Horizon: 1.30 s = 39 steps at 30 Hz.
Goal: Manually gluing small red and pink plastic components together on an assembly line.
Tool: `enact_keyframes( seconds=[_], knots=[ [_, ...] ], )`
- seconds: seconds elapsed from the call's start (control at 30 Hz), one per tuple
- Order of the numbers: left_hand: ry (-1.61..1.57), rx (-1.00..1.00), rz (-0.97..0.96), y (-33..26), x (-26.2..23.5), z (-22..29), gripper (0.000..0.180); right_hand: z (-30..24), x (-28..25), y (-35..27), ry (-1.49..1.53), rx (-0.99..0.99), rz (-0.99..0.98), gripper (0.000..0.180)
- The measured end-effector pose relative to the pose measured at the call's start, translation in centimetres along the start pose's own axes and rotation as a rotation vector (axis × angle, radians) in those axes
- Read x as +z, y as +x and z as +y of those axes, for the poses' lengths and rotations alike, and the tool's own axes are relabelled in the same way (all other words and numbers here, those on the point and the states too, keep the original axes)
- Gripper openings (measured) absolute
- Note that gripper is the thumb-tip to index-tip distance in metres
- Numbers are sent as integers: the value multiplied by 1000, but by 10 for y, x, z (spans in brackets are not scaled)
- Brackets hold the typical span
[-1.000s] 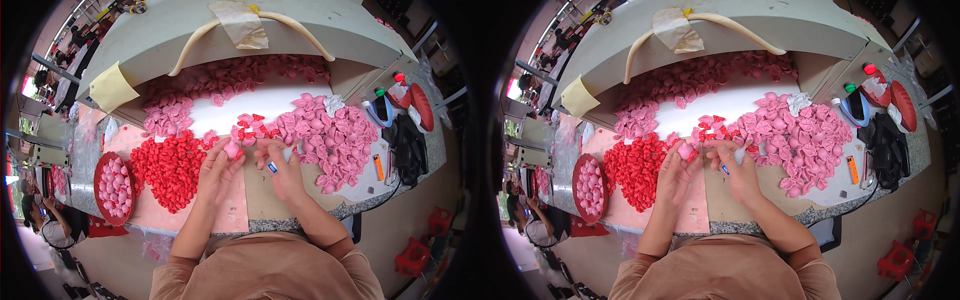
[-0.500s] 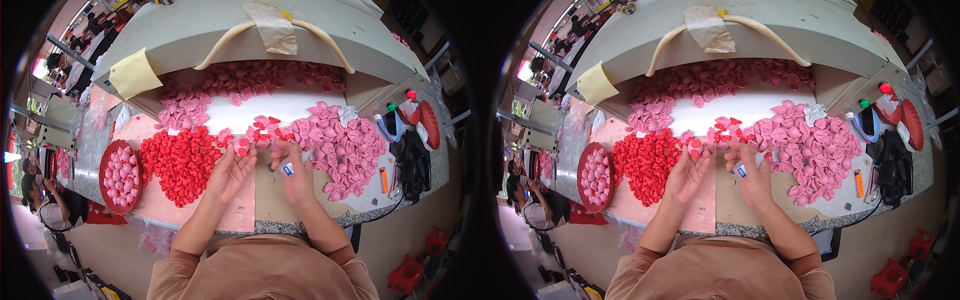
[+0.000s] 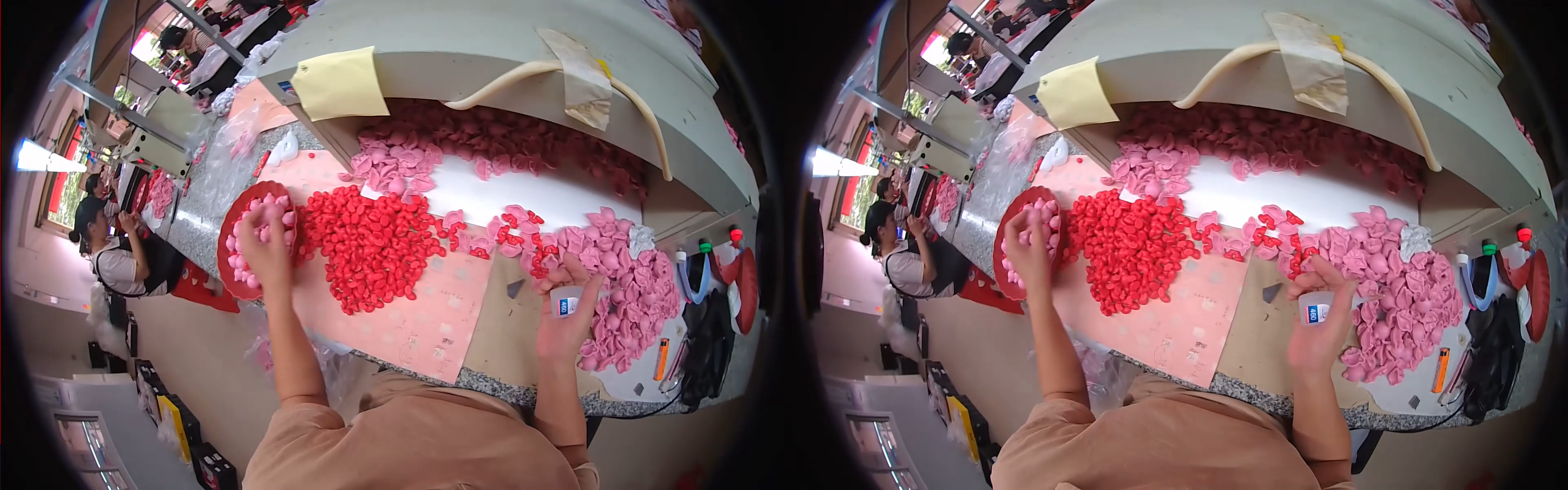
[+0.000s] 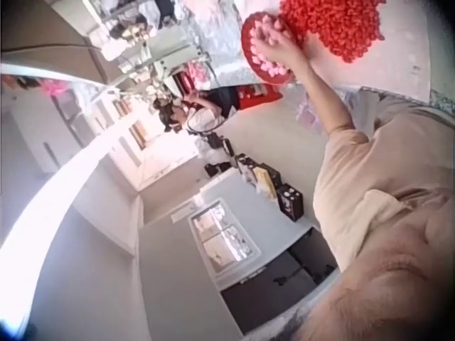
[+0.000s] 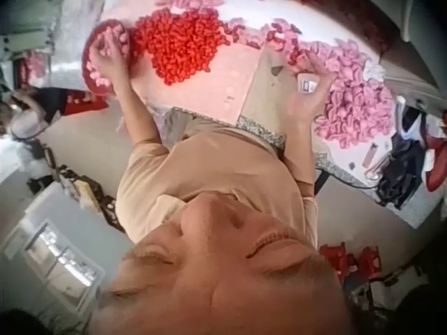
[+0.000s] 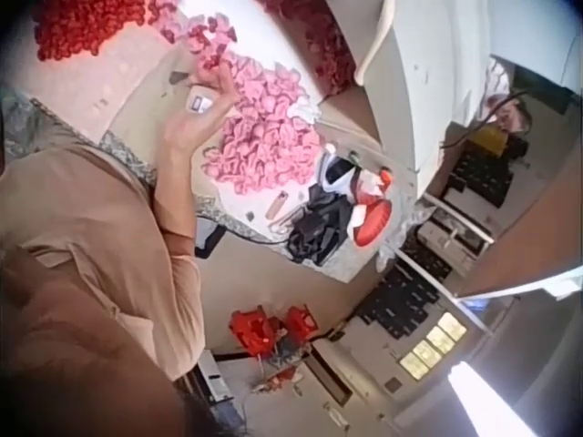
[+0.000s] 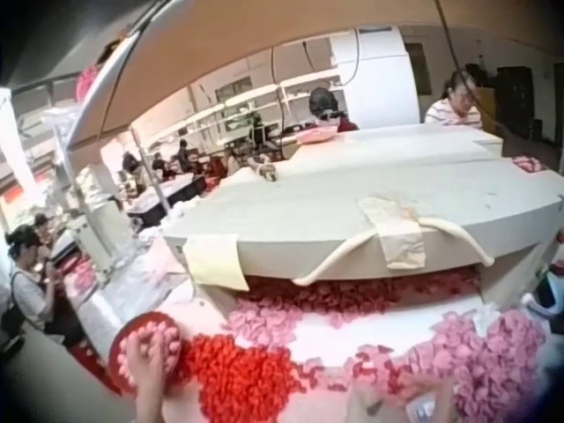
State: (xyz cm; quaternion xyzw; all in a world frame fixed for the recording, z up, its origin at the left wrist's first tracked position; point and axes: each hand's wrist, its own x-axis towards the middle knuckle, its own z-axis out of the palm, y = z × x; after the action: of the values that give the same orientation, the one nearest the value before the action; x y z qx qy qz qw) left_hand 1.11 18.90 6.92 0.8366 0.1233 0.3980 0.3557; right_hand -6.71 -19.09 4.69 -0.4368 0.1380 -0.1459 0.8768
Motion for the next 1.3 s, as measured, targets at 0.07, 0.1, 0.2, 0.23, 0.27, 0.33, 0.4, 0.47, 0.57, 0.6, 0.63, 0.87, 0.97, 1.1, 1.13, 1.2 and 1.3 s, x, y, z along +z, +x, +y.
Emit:
enact_keyframes(
  seconds=[0.07, 0.1, 0.2, 0.23, 0.27, 0.33, 0.4, 0.47, 0.57, 0.6, 0.63, 0.87, 0.97, 1.1, 1.13, 1.2, 1.3],
  knots=[
    [464, 116, 22, 18, -25, -41, 24, -6, 4, 1, 105, -48, -16, 52],
    [471, 168, 26, 22, -34, -52, 23, -8, 4, 3, 118, -90, -10, 54],
    [728, 160, -68, 26, -37, -62, 27, -14, -2, 8, 165, -164, 99, 57],
    [747, 296, -13, 19, -27, -53, 27, -16, 3, 10, 176, -179, 169, 60],
    [766, 431, 46, 14, -16, -35, 26, -16, 2, 12, 160, -188, 178, 60],
    [419, 473, -119, 3, 22, 6, 23, -18, -5, 14, 194, -199, 159, 62],
    [14, 451, -361, -25, 62, 57, 23, -19, -10, 18, 180, -231, 229, 63],
    [-173, 446, -677, -55, 94, 100, 26, -20, -18, 21, 233, -250, 188, 62],
    [-103, 621, -858, -85, 122, 134, 29, -20, -11, 19, 222, -273, 188, 60],
    [-100, 621, -854, -89, 128, 135, 29, -20, -9, 19, 215, -269, 185, 59],
    [-81, 591, -889, -92, 134, 134, 28, -19, -9, 19, 218, -263, 174, 59],
    [-347, 538, -908, -103, 149, 138, 24, -20, -9, 8, 107, -160, 52, 33],
    [-534, 390, -929, -108, 130, 149, 27, -8, 0, 8, -184, -62, -45, 14],
    [-668, 245, -1056, -116, 91, 162, 33, -3, 11, 3, -404, 82, -195, 18],
    [-664, 242, -1048, -119, 87, 160, 33, -1, 13, 1, -405, 84, -204, 18],
    [-776, 47, -1028, -125, 84, 154, 33, 4, 14, 0, -478, 137, -270, 18],
    [-937, -14, -1136, -128, 84, 140, 33, 9, 14, -2, -305, 275, -295, 17]
  ],
)
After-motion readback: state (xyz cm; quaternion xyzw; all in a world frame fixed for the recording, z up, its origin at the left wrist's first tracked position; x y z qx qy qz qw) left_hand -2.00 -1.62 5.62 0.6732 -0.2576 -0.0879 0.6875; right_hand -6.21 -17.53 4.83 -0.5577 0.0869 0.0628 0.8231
